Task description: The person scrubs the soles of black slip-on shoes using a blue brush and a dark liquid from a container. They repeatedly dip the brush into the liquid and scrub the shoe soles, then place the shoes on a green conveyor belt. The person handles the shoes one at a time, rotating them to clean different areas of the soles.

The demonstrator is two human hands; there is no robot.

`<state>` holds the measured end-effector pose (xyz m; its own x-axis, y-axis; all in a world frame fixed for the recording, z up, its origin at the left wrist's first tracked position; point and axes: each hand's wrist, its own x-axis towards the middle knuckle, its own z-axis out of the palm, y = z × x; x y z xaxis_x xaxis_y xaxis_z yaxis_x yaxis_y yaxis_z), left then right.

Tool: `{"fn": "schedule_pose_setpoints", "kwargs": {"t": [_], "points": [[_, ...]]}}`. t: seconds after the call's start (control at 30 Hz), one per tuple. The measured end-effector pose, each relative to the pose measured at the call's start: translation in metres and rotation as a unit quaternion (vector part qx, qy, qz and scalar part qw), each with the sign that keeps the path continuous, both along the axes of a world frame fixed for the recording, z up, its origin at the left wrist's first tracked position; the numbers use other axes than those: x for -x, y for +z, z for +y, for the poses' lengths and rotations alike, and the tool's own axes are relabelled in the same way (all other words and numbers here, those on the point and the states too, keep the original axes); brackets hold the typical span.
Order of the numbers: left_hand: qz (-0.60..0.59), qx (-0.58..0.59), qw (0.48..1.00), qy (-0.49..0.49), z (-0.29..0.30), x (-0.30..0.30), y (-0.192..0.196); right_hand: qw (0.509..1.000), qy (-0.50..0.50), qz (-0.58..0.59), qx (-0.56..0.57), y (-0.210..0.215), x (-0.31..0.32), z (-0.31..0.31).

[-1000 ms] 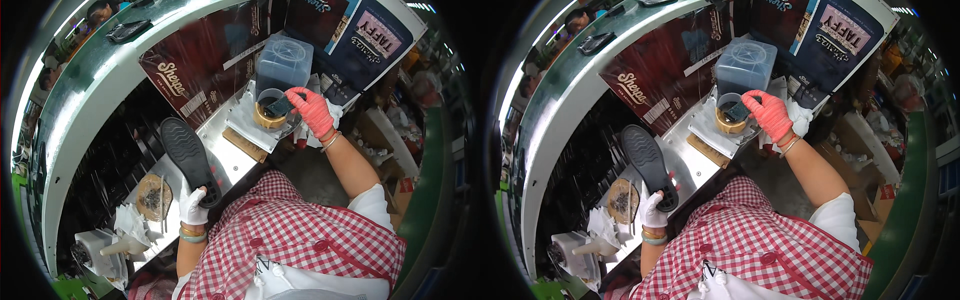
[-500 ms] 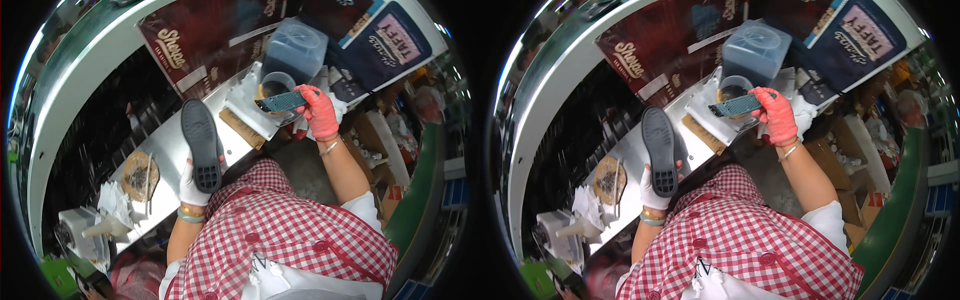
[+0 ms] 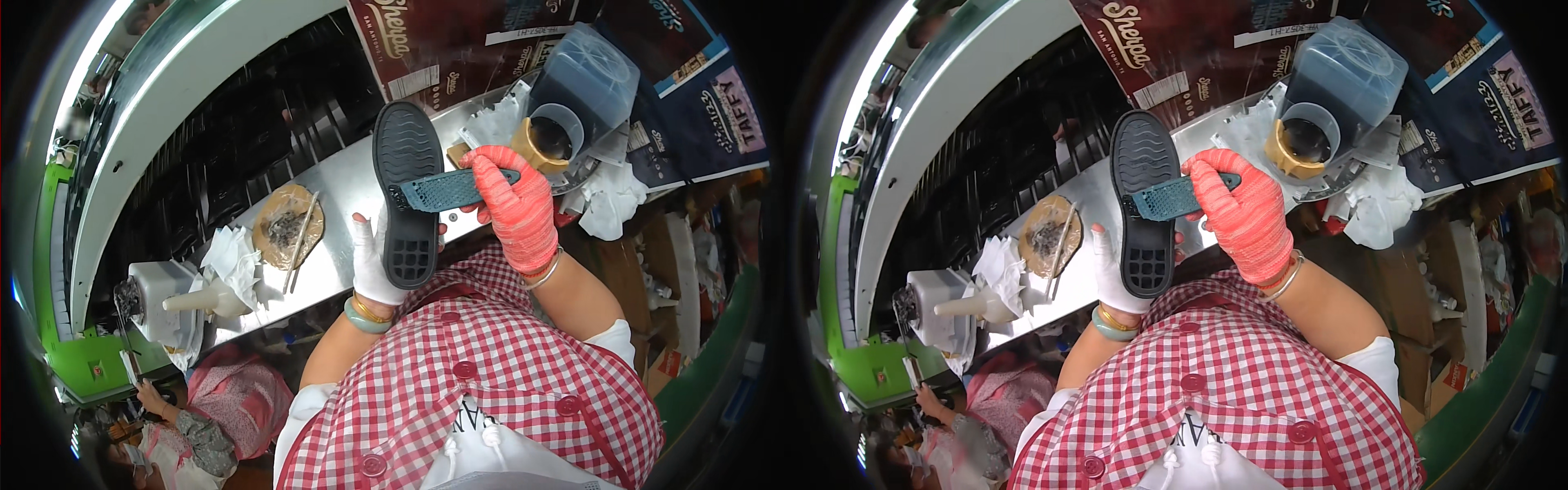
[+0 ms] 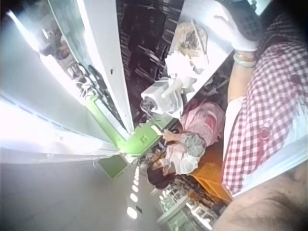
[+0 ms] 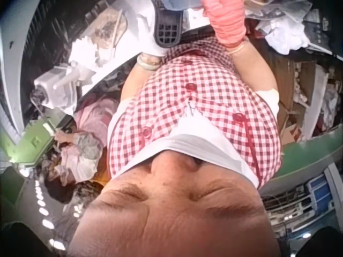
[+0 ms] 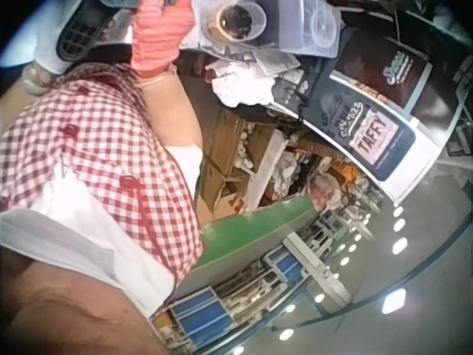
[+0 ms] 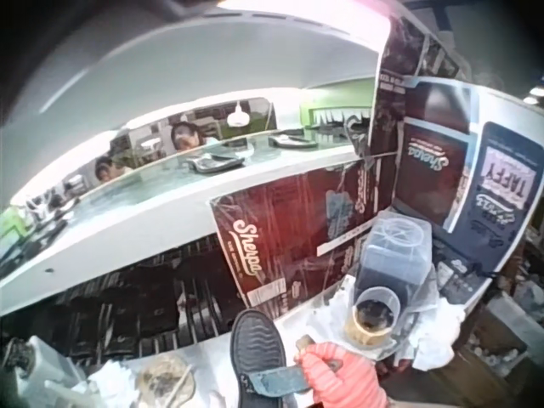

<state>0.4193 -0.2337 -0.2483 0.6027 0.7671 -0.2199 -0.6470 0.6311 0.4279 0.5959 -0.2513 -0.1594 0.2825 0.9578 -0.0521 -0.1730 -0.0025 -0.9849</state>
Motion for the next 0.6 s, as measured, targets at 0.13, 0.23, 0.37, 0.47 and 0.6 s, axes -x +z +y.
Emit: {"fn": "schedule_pose_setpoints", "kwargs": {"t": [0.13, 0.23, 0.37, 0.47, 0.6], "points": [[-0.023, -0.047, 0.999, -0.010, 0.006, -0.001, -0.006, 1.000, 0.010, -0.022, 0.003, -0.001, 0.000, -0.001], [-0.028, -0.026, 0.999, 0.015, 0.007, -0.002, -0.007, 0.999, 0.022, -0.049, 0.008, 0.003, 0.003, -0.006], [-0.047, 0.034, 0.995, 0.077, 0.013, -0.008, -0.004, 0.998, 0.029, -0.054, -0.002, 0.001, 0.013, -0.013], [-0.046, 0.009, 0.997, 0.062, 0.017, -0.007, -0.006, 0.994, 0.038, -0.101, -0.009, -0.001, 0.017, -0.018], [-0.121, 0.037, 0.991, 0.040, 0.017, -0.004, 0.002, 0.987, 0.057, -0.151, -0.024, -0.001, 0.022, -0.022]]}}
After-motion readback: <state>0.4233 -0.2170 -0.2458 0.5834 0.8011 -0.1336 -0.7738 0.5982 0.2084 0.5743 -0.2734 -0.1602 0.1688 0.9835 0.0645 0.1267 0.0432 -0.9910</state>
